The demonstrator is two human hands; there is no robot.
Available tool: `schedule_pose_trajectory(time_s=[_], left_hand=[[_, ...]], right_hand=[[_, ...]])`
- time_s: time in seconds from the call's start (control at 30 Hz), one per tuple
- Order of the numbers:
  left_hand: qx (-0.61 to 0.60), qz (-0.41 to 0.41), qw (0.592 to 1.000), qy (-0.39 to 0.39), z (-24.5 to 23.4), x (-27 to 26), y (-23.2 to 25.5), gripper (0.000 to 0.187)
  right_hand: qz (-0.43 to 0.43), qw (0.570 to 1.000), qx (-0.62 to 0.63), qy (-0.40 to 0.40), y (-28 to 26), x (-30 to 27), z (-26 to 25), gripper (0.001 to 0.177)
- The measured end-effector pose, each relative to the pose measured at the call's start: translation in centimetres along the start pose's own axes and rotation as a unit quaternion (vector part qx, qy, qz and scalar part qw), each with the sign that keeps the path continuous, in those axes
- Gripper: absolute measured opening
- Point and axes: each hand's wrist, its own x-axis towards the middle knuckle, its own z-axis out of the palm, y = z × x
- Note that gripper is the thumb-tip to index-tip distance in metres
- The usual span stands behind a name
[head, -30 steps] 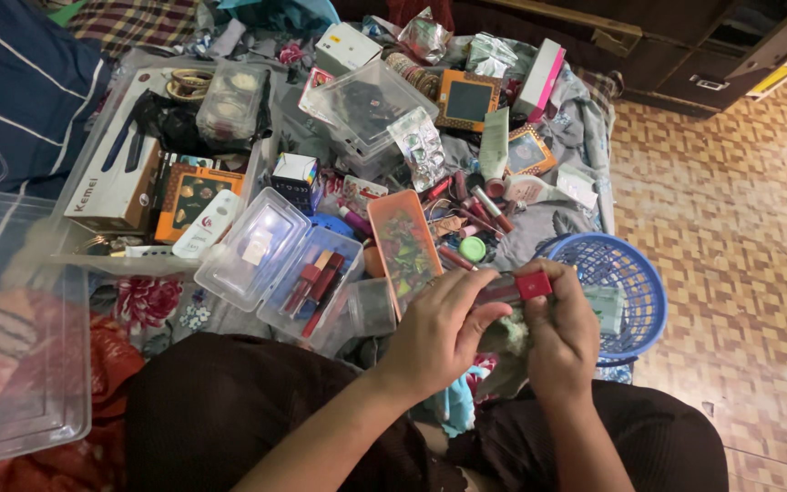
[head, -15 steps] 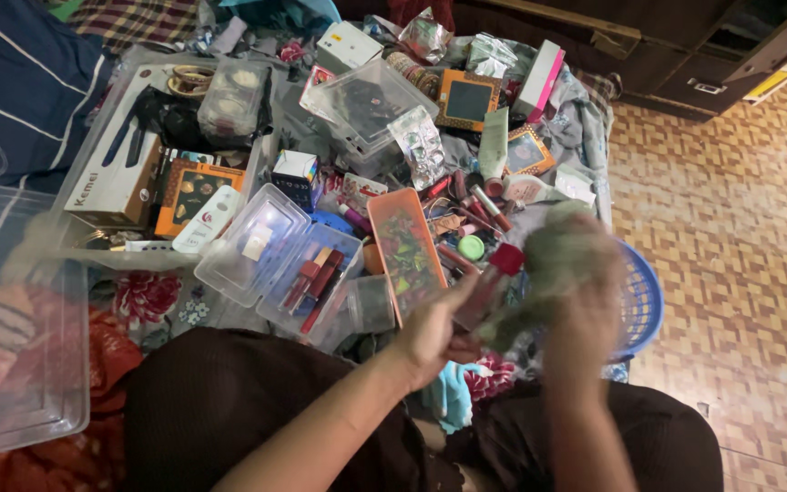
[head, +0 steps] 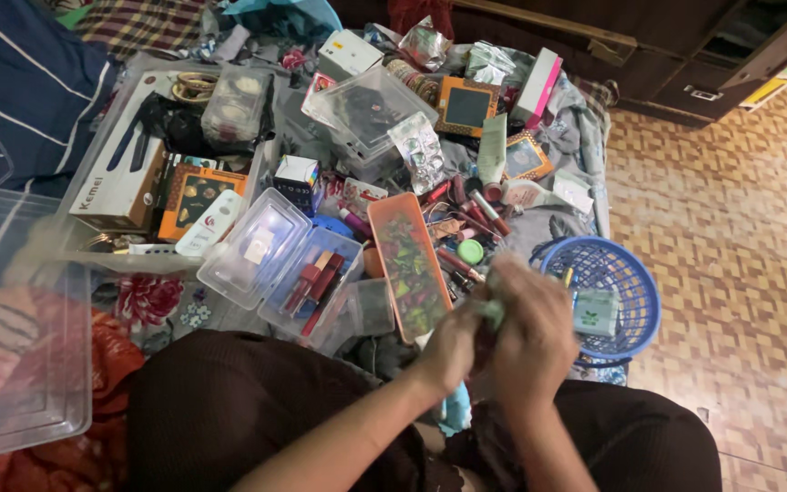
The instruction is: The person sits on the floor and organizes various cosmetic items. They wipe a blue plastic basket with a cloth, then pick up and wipe several small cosmetic containers and tubes, placing them into the basket. They also open a clear plastic case, wipe it, and place it aside.
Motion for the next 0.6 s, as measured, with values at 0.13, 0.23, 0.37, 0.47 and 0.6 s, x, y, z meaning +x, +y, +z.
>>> schedule_pose_trajectory(time_s=[0.13,0.23,0.37,0.47,0.6], left_hand=[[0.312,0.134,0.940,0.032,0.7,-0.2,1.1,0.055],[0.385,-0.005,0.909,0.159,-0.7,1.0,2.9,0.050],[0.488,0.255,0.820,0.156,-2.1,0.6,3.9,0.046],[0.519,0.228,0.812,0.137,-1.2,-0.6,3.7,0.042],[0.619,0.143,0.767,0.090,0.6,-1.1,3.8,0.034]], right_hand=[[0.207,0.942,0.258,-0.056,2.2,1.4,2.0,0.039],[0.255,0.876,0.394,-0.111,2.6,-1.7,4.3,0.050],[0.226,0.884,0.383,-0.141,4.4,-4.7,6.6,0.057],[0.340,0.760,0.545,-0.097,6.3,-4.7,7.6,0.059],[0.325,0.782,0.531,-0.033,9.1,-4.6,7.4,0.043]])
